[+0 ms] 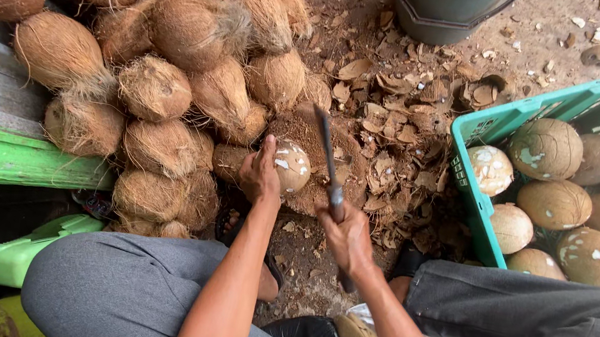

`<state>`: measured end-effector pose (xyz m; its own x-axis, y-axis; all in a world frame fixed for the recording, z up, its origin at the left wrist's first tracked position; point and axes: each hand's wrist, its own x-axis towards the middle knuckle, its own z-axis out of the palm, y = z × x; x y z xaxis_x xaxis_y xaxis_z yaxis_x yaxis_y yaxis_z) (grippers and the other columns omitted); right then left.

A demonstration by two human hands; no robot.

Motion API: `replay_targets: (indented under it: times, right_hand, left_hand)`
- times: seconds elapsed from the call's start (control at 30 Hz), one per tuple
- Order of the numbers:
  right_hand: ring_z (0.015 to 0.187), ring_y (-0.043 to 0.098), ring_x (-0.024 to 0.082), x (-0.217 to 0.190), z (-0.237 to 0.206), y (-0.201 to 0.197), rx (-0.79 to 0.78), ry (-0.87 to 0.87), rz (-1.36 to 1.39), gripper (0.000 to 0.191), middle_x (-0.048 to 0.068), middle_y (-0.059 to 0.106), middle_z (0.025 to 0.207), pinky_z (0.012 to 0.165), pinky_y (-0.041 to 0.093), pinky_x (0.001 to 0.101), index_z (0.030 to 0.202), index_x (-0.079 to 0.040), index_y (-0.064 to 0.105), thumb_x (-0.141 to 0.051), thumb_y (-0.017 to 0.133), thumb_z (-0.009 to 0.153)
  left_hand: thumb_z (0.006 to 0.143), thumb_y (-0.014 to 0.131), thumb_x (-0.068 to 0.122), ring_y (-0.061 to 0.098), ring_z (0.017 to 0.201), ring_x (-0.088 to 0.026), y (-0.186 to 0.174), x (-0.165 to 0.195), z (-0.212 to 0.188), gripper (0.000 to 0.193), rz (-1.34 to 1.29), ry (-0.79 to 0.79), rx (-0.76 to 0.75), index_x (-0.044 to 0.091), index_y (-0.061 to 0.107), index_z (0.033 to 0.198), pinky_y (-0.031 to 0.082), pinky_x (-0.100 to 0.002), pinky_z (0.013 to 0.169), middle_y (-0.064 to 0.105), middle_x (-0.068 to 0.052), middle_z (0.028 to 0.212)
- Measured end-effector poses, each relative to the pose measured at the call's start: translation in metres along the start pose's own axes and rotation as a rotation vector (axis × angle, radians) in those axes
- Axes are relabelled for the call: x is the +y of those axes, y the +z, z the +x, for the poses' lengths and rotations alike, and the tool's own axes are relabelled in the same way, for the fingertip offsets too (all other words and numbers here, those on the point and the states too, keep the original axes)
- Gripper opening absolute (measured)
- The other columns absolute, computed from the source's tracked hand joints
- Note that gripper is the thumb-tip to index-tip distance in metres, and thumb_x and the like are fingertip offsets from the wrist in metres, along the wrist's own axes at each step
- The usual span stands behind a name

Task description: The person sits on the ground beside a large pile of husked and unhusked coconuts and uses a cleaver to chop and trim the fibrous outer husk off coconuts one at a time, rotating each coconut to cut away the husk, then places the trimmed coconuts into a green plastic crate.

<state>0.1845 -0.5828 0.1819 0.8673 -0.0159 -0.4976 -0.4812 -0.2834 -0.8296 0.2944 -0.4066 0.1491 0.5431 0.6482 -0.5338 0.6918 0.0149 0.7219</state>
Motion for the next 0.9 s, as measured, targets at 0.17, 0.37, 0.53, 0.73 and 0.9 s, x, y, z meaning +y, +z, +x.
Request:
replay_targets:
  times: [0.17,0.37,0.53,0.73,0.9]
  right_hand:
    - [0.046,0.046,0.013,0.031,0.006,0.022,-0.130,0.212,-0.086,0.037,0.002,0.056,0.062,0.045,0.044,0.0350,0.092,-0.007,0.067,-0.043,0.059,0.101]
    - [0.048,0.046,0.011,0.032,0.017,-0.012,-0.062,0.248,-0.044,0.028,0.001,0.057,0.067,0.044,0.043,0.0328,0.095,-0.012,0.066,-0.040,0.063,0.096]
    - [0.046,0.046,0.014,0.000,0.019,-0.062,0.145,0.244,0.101,0.029,0.003,0.055,0.066,0.042,0.043,0.0349,0.089,-0.008,0.062,-0.036,0.062,0.098]
    - [0.046,0.048,0.014,-0.025,0.013,-0.090,0.197,0.128,0.214,0.031,0.001,0.051,0.059,0.042,0.042,0.0338,0.081,-0.007,0.055,-0.031,0.068,0.094]
    - [0.050,0.048,0.012,-0.025,0.023,-0.066,0.089,-0.005,-0.002,0.031,-0.002,0.052,0.060,0.047,0.044,0.0336,0.080,-0.009,0.061,-0.034,0.068,0.097]
  left_hand:
    - [0.076,0.065,0.081,0.060,0.083,-0.023,0.001,-0.001,0.004,0.077,0.010,-0.058,0.037,0.008,0.063,0.098,0.051,-0.042,0.071,0.061,-0.008,0.092]
    - [0.057,0.089,0.072,0.049,0.121,-0.036,0.002,-0.019,-0.014,0.111,0.113,0.737,0.141,0.012,0.040,0.137,0.045,-0.060,0.090,0.047,-0.019,0.126]
    - [0.052,0.080,0.069,0.066,0.109,-0.027,-0.016,-0.014,0.006,0.095,0.152,0.465,-0.408,0.016,0.058,0.128,0.056,-0.054,0.092,0.062,-0.013,0.121]
    - [0.070,0.068,0.066,0.067,0.098,-0.026,0.008,-0.014,0.017,0.074,0.135,0.457,-0.153,0.017,0.068,0.125,0.055,-0.049,0.079,0.068,-0.011,0.112]
    - [0.083,0.060,0.073,0.071,0.096,-0.022,0.023,0.008,0.023,0.066,0.184,0.272,-0.088,0.019,0.074,0.117,0.055,-0.045,0.084,0.076,-0.006,0.104]
